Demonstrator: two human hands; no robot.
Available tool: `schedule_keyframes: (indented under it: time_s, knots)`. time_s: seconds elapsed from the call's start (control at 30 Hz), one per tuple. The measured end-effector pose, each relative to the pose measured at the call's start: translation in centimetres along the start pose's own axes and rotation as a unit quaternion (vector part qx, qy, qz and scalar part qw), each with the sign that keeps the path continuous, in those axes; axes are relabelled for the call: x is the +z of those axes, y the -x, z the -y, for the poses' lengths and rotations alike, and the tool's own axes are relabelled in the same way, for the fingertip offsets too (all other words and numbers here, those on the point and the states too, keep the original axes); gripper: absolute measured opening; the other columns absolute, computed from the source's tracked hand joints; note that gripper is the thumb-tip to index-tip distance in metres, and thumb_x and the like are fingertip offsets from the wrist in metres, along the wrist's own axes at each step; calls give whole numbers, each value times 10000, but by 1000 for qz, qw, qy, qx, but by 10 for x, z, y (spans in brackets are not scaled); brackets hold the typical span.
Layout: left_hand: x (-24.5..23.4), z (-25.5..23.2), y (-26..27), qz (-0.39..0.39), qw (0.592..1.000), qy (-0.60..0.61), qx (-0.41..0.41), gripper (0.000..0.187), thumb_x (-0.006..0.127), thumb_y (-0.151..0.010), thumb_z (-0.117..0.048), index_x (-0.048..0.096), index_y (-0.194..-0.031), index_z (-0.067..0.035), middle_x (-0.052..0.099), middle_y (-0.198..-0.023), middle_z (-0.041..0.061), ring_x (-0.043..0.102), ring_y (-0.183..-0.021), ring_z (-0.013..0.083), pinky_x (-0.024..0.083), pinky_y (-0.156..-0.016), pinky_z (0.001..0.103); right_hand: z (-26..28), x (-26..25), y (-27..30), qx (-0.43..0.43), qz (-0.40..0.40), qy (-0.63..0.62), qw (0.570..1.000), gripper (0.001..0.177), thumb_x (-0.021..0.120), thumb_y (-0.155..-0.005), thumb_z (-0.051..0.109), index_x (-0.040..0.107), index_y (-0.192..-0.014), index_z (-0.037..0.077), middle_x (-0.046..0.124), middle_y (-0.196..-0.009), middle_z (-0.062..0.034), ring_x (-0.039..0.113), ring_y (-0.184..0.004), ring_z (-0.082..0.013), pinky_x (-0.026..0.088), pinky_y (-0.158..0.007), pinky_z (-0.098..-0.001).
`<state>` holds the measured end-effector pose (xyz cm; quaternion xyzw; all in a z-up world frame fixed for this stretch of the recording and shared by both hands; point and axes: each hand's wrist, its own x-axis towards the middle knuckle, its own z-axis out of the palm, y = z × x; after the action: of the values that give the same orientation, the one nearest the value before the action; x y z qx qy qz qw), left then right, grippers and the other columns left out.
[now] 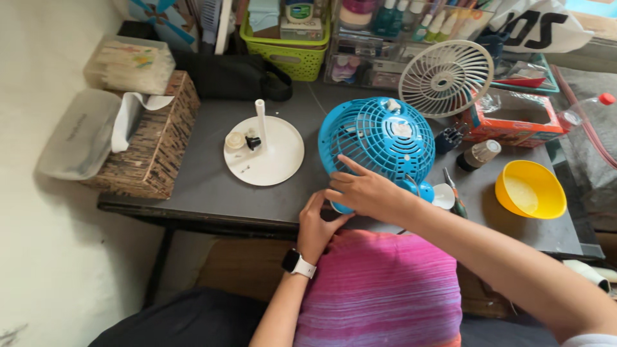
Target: The person disassembles a small blue portable fan on a cluttered desk, removes the front grille, and uses a screwdriver to loosen and remove screws from the fan housing. The person handles the fan parts and screwdriver throughout the clip.
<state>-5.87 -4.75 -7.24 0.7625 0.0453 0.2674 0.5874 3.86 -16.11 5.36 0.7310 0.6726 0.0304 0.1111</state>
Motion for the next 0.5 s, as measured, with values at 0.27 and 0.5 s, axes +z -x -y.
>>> schedule_keyframes:
  time_s: [0.27,0.5]
  knots:
    - [3,6,-3,64,965,238,-84,503,867,-756,-23,545,-1142,-23,723,-1106,150,747,-1062,211,652,-872,341,-12,-3,4,-27,4,-79,996,693,814,-556,124,624,-1219,63,655,-1182,-143,547,-1262,-270,174,-1244,-530]
    - [3,20,-3,106,948,254,-160,536,829,-782,34,486,-1189,-25,744,-1041,154,768,-1004,214,658,-835,329,-22,-1,7,-55,3,-117,992,721,808,-586,140,623,-1279,60,646,-1191,-158,544,-1264,-286,177,-1247,-539]
